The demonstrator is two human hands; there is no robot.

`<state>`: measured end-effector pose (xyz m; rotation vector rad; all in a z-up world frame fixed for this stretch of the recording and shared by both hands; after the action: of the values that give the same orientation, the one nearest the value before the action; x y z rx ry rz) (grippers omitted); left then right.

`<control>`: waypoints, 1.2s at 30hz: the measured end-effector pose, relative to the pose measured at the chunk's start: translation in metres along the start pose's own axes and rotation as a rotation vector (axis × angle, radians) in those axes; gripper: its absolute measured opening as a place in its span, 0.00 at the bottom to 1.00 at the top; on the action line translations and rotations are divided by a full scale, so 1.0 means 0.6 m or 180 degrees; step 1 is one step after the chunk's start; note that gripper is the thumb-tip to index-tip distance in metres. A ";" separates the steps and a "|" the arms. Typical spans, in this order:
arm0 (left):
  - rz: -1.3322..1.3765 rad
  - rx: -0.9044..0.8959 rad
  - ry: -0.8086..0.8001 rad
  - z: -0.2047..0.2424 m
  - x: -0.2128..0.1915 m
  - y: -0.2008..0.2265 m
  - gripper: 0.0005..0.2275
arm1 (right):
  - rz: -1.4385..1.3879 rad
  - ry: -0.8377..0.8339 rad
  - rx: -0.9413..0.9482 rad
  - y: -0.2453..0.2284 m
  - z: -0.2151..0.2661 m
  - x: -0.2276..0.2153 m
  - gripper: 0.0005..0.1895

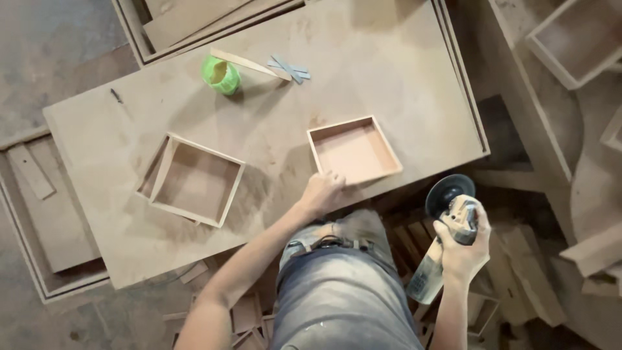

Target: The person uses a handheld orbital sander to smooth the edges and surfaces of small wooden boxes. They handle each box one at a time, sand multiple sides, and then place the finished boxes into a large pile on the floor.

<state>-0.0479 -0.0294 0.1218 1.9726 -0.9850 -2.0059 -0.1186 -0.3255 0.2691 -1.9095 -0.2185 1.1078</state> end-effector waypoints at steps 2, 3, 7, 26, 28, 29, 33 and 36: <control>-0.0355 0.0288 0.0153 0.050 0.049 -0.016 0.07 | -0.0008 0.0081 0.0150 -0.001 0.009 -0.015 0.40; -0.0533 0.0435 0.0237 0.074 0.070 -0.023 0.06 | -0.0017 0.0124 0.0221 -0.001 0.011 -0.025 0.40; -0.0764 0.0492 0.0177 0.111 0.120 -0.082 0.07 | -0.0141 0.0291 0.0483 0.013 0.009 -0.052 0.39; 0.0462 0.0037 -0.1432 -0.424 0.034 0.338 0.12 | 0.0083 0.1193 0.2719 0.237 -0.089 -0.213 0.44; 0.0681 0.1157 -0.1015 -0.531 0.100 0.441 0.06 | 0.0153 0.1187 0.2983 0.257 -0.096 -0.220 0.45; 0.0593 0.1914 -0.0636 -0.582 0.137 0.503 0.06 | 0.0193 0.1241 0.2924 0.265 -0.100 -0.219 0.44; 0.0832 0.2877 -0.0045 -0.779 0.251 0.778 0.05 | 0.0208 0.1397 0.2975 0.277 -0.102 -0.221 0.44; 0.1596 0.3378 0.0480 -0.876 0.259 0.970 0.07 | 0.0024 0.1670 0.2580 0.273 -0.104 -0.218 0.43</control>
<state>0.2365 -0.7382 0.3572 1.8482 -2.5170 -1.0811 -0.1902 -0.5293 0.2361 -1.3776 0.4679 0.5262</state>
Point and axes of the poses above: each hand's wrist, its own z-axis away from the middle knuckle, its own x-axis out of the palm, y = z × x, the point moved 1 cm from there along -z, towards the middle knuckle, and after that the axes turned 12 degrees about y, right-handed, at the moved point
